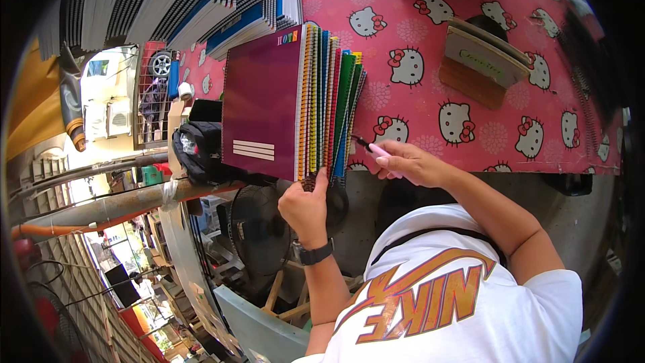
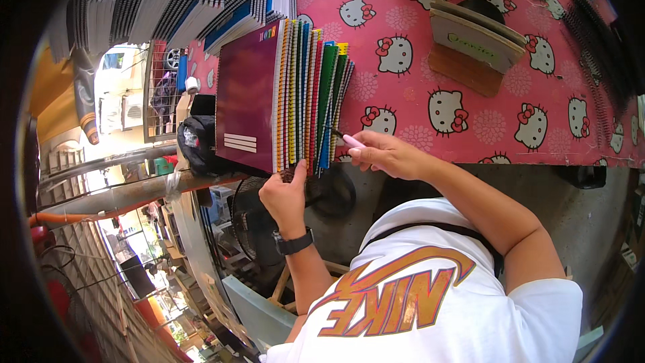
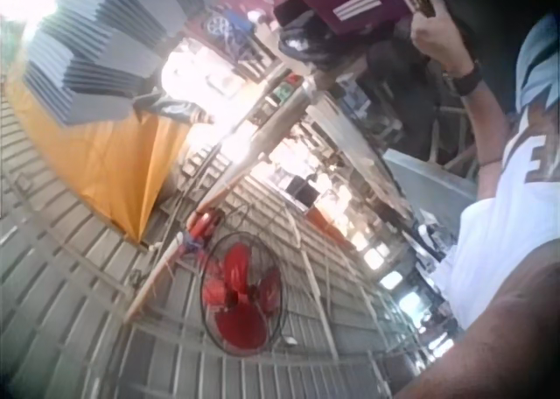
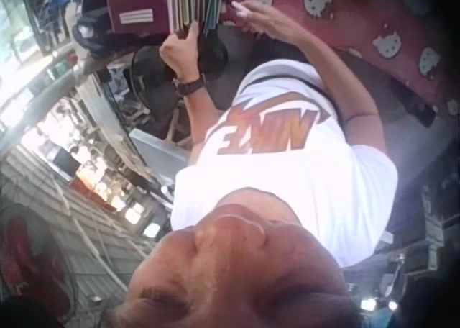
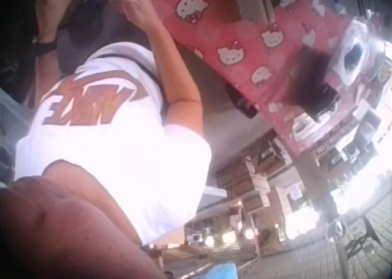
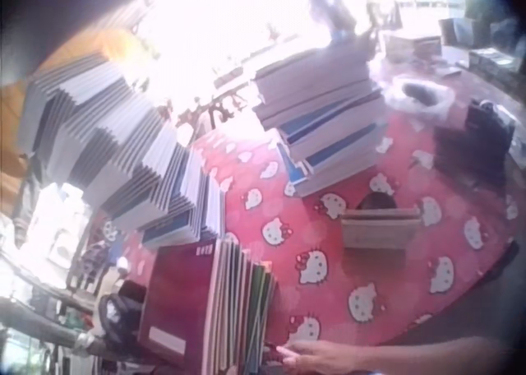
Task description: The person organizes and stacks several wire-bound notebooks by hand on a table, occasionally using a small tool to adjust the coils or binders. The person aligns the notebooks, stacks them onto larger piles, and handles a variety of notebook colors and styles.
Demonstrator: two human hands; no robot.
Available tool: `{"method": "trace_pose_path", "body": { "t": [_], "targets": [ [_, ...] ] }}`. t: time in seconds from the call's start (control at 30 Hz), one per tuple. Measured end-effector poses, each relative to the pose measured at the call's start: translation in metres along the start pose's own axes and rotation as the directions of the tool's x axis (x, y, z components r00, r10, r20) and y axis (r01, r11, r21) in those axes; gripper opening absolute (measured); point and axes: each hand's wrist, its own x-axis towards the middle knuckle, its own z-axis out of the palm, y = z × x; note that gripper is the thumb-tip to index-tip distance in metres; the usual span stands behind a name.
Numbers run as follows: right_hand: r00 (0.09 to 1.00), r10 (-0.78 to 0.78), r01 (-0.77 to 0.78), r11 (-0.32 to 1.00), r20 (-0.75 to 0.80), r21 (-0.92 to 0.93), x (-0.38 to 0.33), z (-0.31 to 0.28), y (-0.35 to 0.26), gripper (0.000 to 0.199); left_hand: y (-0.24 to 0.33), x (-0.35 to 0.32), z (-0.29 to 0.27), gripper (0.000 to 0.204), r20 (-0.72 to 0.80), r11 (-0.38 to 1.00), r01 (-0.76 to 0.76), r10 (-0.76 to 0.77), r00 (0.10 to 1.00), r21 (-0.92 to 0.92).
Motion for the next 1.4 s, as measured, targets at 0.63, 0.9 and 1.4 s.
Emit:
{"method": "trace_pose_path", "body": {
  "t": [0.63, 0.9, 1.4],
  "targets": [
    [0.759, -0.625, 0.286, 0.069, 0.182, -0.956, 0.049, 0.041, -0.022, 0.031, -0.006, 0.003, -0.037, 0.025, 0.197, 0.954, 0.049, 0.011, 0.980, -0.294],
    [0.811, -0.565, 0.226, 0.068, 0.149, -0.972, 0.045, 0.049, -0.032, 0.028, -0.013, -0.003, -0.031, 0.017, 0.164, 0.930, 0.044, 0.018, 0.986, -0.364],
    [0.846, -0.494, 0.237, 0.013, 0.199, -0.972, 0.054, 0.047, -0.029, 0.029, -0.014, -0.003, -0.026, 0.013, 0.074, 0.937, -0.069, 0.101, 0.992, -0.344]
  ]
}}
